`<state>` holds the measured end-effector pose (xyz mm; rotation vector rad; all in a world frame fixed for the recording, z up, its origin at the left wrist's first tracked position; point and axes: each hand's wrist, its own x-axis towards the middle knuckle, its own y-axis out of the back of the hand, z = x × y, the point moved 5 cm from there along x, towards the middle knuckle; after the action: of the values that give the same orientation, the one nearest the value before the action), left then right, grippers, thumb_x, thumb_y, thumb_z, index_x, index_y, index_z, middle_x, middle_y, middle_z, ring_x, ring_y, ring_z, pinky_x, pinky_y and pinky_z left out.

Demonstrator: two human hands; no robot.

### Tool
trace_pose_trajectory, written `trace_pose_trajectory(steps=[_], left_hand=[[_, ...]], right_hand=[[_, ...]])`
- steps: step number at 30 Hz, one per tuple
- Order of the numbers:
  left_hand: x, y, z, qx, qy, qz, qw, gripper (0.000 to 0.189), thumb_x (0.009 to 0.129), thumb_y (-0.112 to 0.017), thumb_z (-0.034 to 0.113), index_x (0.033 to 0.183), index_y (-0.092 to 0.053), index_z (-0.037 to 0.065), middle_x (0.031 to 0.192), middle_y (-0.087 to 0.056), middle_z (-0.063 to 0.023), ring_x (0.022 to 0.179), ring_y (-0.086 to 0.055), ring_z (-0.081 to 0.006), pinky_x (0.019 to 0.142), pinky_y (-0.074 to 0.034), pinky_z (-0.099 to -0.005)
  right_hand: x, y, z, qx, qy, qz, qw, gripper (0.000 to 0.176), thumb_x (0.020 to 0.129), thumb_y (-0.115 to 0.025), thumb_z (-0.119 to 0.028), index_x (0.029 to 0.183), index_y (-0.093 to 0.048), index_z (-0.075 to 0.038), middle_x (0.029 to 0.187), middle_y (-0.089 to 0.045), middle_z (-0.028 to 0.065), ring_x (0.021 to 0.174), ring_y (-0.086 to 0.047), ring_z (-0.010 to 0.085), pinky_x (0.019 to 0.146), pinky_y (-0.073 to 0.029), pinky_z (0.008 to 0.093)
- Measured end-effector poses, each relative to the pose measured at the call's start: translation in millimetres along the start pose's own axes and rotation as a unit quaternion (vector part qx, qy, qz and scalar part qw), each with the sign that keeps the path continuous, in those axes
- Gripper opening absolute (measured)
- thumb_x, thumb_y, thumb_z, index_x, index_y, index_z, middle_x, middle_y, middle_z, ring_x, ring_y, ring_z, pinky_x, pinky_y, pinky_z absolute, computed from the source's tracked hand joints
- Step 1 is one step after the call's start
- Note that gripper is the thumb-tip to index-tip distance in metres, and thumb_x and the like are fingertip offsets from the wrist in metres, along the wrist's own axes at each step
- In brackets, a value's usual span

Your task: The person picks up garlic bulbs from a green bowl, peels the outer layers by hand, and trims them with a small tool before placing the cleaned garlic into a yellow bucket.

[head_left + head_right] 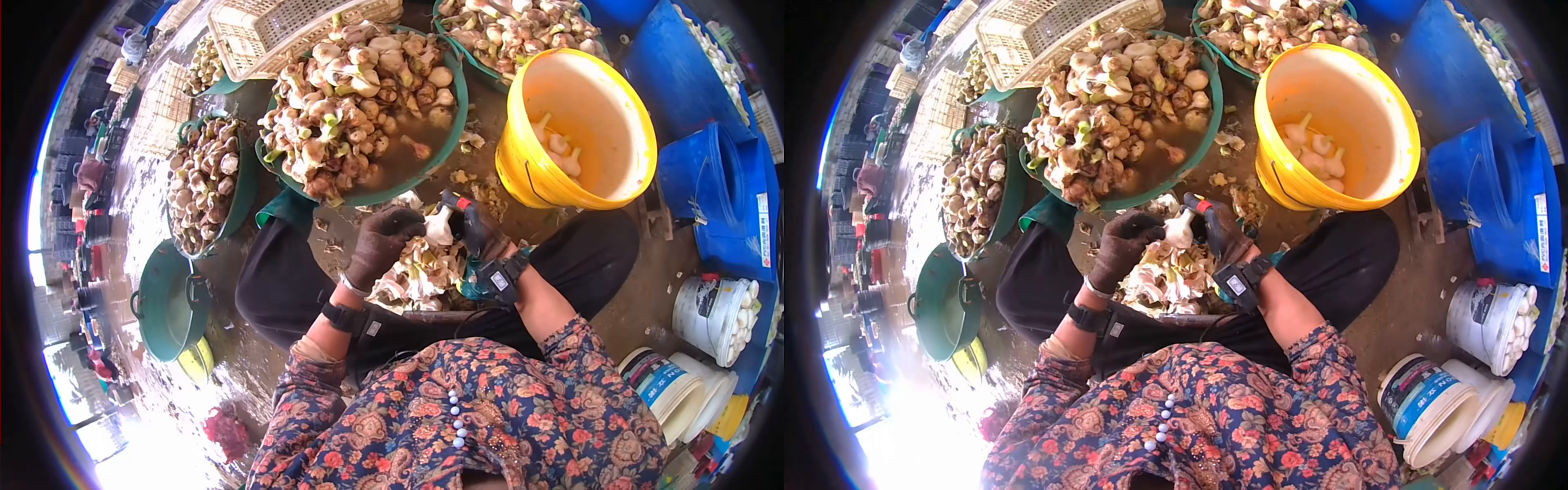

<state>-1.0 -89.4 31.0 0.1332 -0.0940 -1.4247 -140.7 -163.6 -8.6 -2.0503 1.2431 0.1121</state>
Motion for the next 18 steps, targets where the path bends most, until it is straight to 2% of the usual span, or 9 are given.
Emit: trace_pose_trajectory(steps=[4, 5, 6, 8, 10, 13, 15, 17, 18], left_hand=[[-13.7, -5.5, 4.7, 0.135, 0.041, -0.042, 0.989, 0.008, 0.083, -0.062, 0.006, 0.085, -0.058, -0.001, 0.075, -0.061, -0.0064, 0.071, -0.056, -0.0121, 0.065, -0.046, -0.0275], [-26.3, -11.1, 5.7, 0.122, 0.035, -0.085, 0.988, 0.010, 0.085, -0.061, 0.009, 0.085, -0.058, 0.000, 0.073, -0.060, -0.0066, 0.069, -0.055, -0.0124, 0.062, -0.045, -0.0283], [-40.2, -15.4, 8.6, 0.199, 0.032, -0.135, 0.970, 0.011, 0.086, -0.060, 0.011, 0.086, -0.059, 0.000, 0.073, -0.060, -0.0057, 0.069, -0.055, -0.0115, 0.062, -0.045, -0.0280], [-53.4, -16.3, 6.0, 0.278, 0.030, -0.185, 0.942, 0.012, 0.087, -0.060, 0.012, 0.087, -0.059, 0.000, 0.073, -0.059, -0.0049, 0.069, -0.054, -0.0106, 0.062, -0.044, -0.0277], [-60.7, -2.8, -21.1, 0.136, 0.172, -0.079, 0.972, 0.015, 0.088, -0.059, 0.014, 0.090, -0.059, 0.000, 0.074, -0.059, -0.0025, 0.071, -0.054, -0.0086, 0.062, -0.045, -0.0262], [-29.6, 5.6, -2.4, -0.077, 0.109, 0.096, 0.986, 0.021, 0.083, -0.066, 0.015, 0.098, -0.062, 0.000, 0.078, -0.061, 0.0000, 0.074, -0.054, -0.0067, 0.067, -0.047, -0.0226], [-15.4, 6.1, -0.1, -0.091, 0.101, 0.090, 0.987, 0.024, 0.083, -0.067, 0.015, 0.100, -0.062, -0.001, 0.083, -0.063, -0.0018, 0.079, -0.056, -0.0073, 0.072, -0.047, -0.0221], [-8.0, 0.3, -11.1, -0.064, 0.117, 0.030, 0.991, 0.023, 0.083, -0.067, 0.015, 0.101, -0.063, 0.002, 0.079, -0.061, 0.0015, 0.075, -0.055, -0.0065, 0.068, -0.047, -0.0223], [-6.9, -2.9, -9.9, -0.065, 0.082, 0.028, 0.994, 0.018, 0.083, -0.067, 0.014, 0.095, -0.062, 0.001, 0.073, -0.060, 0.0012, 0.070, -0.054, -0.0068, 0.066, -0.046, -0.0230]], right_hand=[[12.3, 11.6, 17.1, -0.008, -0.004, -0.005, 1.000, 0.030, 0.085, -0.059, -0.038, 0.079, -0.061, -0.009, 0.060, -0.054, -0.0028, 0.050, -0.047, 0.0095, 0.048, -0.038, 0.0217], [19.4, 26.5, 30.3, 0.026, -0.064, 0.031, 0.997, 0.032, 0.084, -0.060, -0.041, 0.076, -0.060, -0.010, 0.059, -0.054, -0.0024, 0.049, -0.047, 0.0098, 0.047, -0.037, 0.0223], [20.3, 35.0, 36.3, 0.060, -0.126, 0.068, 0.988, 0.033, 0.082, -0.062, -0.044, 0.074, -0.059, -0.011, 0.059, -0.053, -0.0020, 0.048, -0.046, 0.0102, 0.045, -0.036, 0.0229], [21.7, 42.1, 28.9, 0.027, -0.126, 0.057, 0.990, 0.034, 0.080, -0.063, -0.045, 0.072, -0.058, -0.013, 0.058, -0.053, -0.0018, 0.047, -0.045, 0.0103, 0.044, -0.035, 0.0234], [26.3, 42.5, 30.8, -0.016, -0.110, 0.037, 0.993, 0.035, 0.080, -0.063, -0.046, 0.070, -0.058, -0.013, 0.057, -0.052, -0.0015, 0.045, -0.044, 0.0097, 0.043, -0.033, 0.0240], [17.3, 22.3, 21.7, -0.054, -0.092, 0.015, 0.994, 0.034, 0.081, -0.063, -0.045, 0.073, -0.060, -0.012, 0.058, -0.052, -0.0015, 0.047, -0.044, 0.0094, 0.045, -0.034, 0.0240], [16.1, 21.0, 24.4, -0.066, -0.137, 0.019, 0.988, 0.033, 0.081, -0.063, -0.043, 0.075, -0.062, -0.010, 0.061, -0.054, -0.0010, 0.051, -0.048, 0.0098, 0.049, -0.037, 0.0245], [17.1, 10.4, 24.7, 0.026, -0.126, -0.014, 0.992, 0.032, 0.081, -0.064, -0.041, 0.076, -0.062, -0.010, 0.063, -0.056, -0.0004, 0.054, -0.051, 0.0110, 0.052, -0.041, 0.0250], [14.6, 10.1, 23.6, 0.027, -0.124, -0.010, 0.992, 0.032, 0.081, -0.064, -0.041, 0.076, -0.062, -0.010, 0.063, -0.056, -0.0004, 0.054, -0.051, 0.0110, 0.052, -0.041, 0.0250]])
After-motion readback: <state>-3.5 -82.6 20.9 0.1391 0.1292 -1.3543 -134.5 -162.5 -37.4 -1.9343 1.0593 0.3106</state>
